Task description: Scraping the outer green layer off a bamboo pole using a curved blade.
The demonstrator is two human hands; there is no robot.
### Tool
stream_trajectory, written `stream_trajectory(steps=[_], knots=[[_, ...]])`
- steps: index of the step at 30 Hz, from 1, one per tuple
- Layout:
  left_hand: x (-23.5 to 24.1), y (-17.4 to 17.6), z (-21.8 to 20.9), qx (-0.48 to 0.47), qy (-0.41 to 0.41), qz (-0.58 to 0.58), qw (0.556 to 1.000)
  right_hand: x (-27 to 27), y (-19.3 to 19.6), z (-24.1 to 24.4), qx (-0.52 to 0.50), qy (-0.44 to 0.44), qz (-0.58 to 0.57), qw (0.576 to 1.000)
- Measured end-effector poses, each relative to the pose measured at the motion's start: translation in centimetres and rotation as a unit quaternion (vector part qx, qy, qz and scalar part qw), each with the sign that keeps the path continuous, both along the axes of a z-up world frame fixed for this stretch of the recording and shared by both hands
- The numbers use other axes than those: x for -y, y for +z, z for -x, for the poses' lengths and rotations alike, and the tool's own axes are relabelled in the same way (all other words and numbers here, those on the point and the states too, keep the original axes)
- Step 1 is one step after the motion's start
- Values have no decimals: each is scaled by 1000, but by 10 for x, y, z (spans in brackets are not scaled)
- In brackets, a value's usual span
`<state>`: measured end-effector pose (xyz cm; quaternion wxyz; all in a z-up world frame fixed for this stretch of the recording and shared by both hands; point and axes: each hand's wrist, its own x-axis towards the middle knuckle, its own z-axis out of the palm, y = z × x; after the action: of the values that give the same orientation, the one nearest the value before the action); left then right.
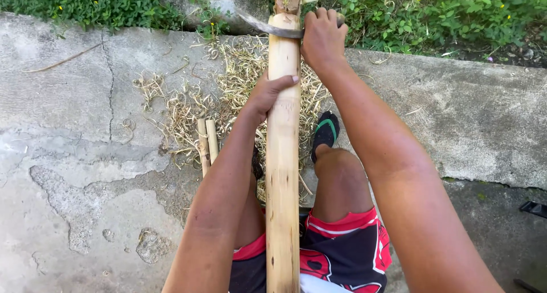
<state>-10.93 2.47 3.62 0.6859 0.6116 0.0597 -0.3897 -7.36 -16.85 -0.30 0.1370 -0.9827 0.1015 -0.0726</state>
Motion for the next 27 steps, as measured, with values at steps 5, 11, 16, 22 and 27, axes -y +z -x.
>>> stream_trajectory(steps=[5, 11, 16, 22, 27], knots=[[2, -25, -28, 61, -18, -94, 994, 5, -3, -9, -5, 18, 20, 1000], [13, -38, -94, 234, 167, -209, 935, 3, -4, -8, -13, 19, 5, 1000], [18, -34, -107, 156, 142, -115, 971, 2, -2, -11, -44, 18, 6, 999], [21, -36, -115, 145, 159, -124, 969, 12, -27, -22, -5, 37, 20, 999], [25, -43, -128, 179, 154, -113, 965, 11, -17, -26, 25, 17, -7, 1000]])
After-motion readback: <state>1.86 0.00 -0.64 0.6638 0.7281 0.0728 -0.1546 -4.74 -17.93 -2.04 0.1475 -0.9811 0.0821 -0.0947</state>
